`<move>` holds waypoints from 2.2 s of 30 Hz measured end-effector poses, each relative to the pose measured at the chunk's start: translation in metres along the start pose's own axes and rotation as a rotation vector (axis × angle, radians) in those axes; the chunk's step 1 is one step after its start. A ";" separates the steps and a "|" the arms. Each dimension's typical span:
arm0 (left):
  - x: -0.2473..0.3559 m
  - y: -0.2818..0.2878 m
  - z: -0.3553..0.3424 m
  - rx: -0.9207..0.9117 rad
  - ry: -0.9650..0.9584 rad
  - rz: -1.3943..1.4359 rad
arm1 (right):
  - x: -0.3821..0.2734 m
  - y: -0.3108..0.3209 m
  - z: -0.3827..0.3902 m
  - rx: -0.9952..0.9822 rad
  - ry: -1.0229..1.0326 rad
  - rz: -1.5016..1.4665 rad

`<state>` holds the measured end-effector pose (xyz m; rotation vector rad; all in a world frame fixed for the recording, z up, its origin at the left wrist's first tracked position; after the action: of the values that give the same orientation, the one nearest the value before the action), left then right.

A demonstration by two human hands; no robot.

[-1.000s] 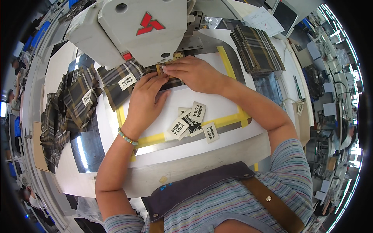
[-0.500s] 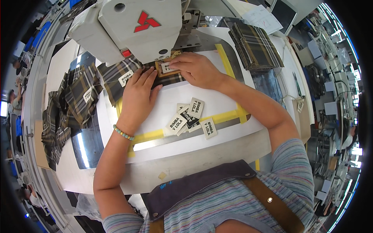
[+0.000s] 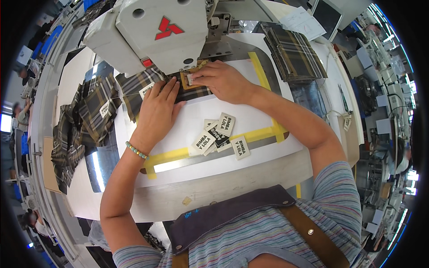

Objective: The person uses a sewing machine to attach small rectangular brand labels to plaid fabric pieces. They repeatedly pick up a fabric piece, place a label on it, and guide it under the sewing machine needle to stitch the label in place before moving the finished piece to a stack.

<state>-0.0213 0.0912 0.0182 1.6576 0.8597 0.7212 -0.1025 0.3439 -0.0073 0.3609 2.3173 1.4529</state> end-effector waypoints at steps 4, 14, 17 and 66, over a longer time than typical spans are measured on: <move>-0.004 0.005 -0.004 -0.016 -0.047 0.017 | 0.001 0.001 0.001 0.004 -0.001 -0.002; 0.001 0.011 -0.012 -0.059 -0.022 0.063 | 0.004 0.002 0.002 0.010 0.037 -0.024; 0.001 0.012 -0.010 -0.050 -0.032 0.052 | 0.002 0.002 0.001 -0.002 0.030 -0.021; 0.000 0.019 0.010 0.059 -0.265 0.263 | 0.022 0.062 0.037 0.290 -0.145 0.109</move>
<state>-0.0096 0.0828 0.0345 1.8907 0.4845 0.6388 -0.1049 0.4097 0.0303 0.6602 2.4212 1.0947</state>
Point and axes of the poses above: each hand's wrist, its own z-axis away from the middle knuckle, its own y-axis out of the back of the hand, x = y × z, the point moved 1 cm from there along -z, towards the middle knuckle, and after that the axes turned 5 degrees about -x, right-handed, at the moved point
